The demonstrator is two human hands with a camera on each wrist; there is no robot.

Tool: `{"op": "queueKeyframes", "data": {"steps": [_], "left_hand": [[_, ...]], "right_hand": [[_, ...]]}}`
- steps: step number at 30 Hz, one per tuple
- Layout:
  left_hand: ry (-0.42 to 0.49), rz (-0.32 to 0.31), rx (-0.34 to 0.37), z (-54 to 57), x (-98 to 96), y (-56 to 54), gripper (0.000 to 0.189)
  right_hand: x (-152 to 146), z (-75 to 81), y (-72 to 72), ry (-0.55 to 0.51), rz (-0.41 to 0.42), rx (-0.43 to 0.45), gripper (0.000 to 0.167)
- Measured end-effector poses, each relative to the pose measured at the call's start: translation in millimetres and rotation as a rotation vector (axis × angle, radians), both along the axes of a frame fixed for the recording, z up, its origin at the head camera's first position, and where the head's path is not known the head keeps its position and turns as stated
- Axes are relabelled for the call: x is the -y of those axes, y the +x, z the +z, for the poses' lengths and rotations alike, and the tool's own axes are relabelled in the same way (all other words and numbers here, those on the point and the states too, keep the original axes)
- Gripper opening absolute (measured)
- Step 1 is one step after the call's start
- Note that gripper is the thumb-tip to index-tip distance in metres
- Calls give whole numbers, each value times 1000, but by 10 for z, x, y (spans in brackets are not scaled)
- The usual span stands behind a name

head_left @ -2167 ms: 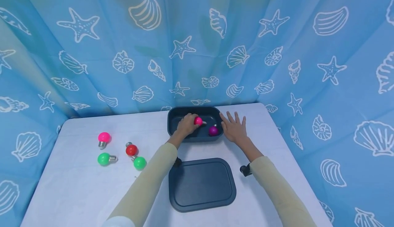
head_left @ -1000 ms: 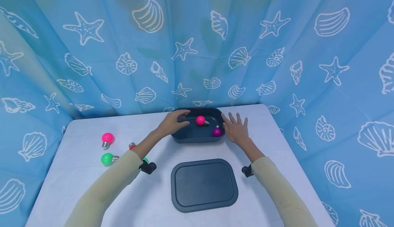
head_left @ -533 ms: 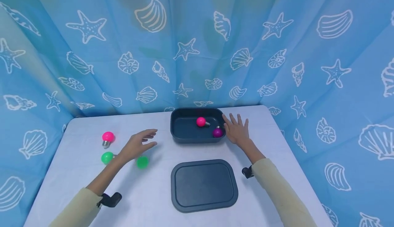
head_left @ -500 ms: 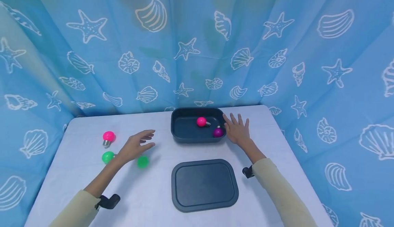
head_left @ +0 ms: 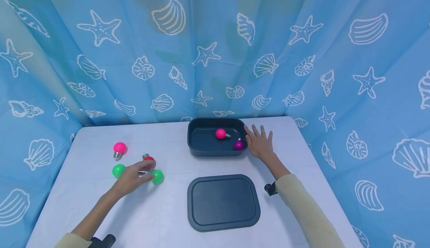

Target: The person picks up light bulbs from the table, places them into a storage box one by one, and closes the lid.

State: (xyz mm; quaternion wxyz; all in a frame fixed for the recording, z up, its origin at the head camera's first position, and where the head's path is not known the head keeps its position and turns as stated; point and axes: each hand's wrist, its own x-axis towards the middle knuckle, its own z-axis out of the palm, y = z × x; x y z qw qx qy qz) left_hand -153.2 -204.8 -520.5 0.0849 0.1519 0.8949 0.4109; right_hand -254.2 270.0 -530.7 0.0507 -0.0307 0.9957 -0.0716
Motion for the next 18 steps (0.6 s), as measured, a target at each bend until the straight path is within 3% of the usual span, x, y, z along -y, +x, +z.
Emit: {"op": "queueKeyframes", "data": {"steps": [8,18], "left_hand": [[-11,14,22,-94,7,58,50],[-19,-31,7,-143,-34,70,46]], "right_hand": [[-4,-18,0,7,2,-18,54],[-19,-16,0,14,7,-14,55]]}}
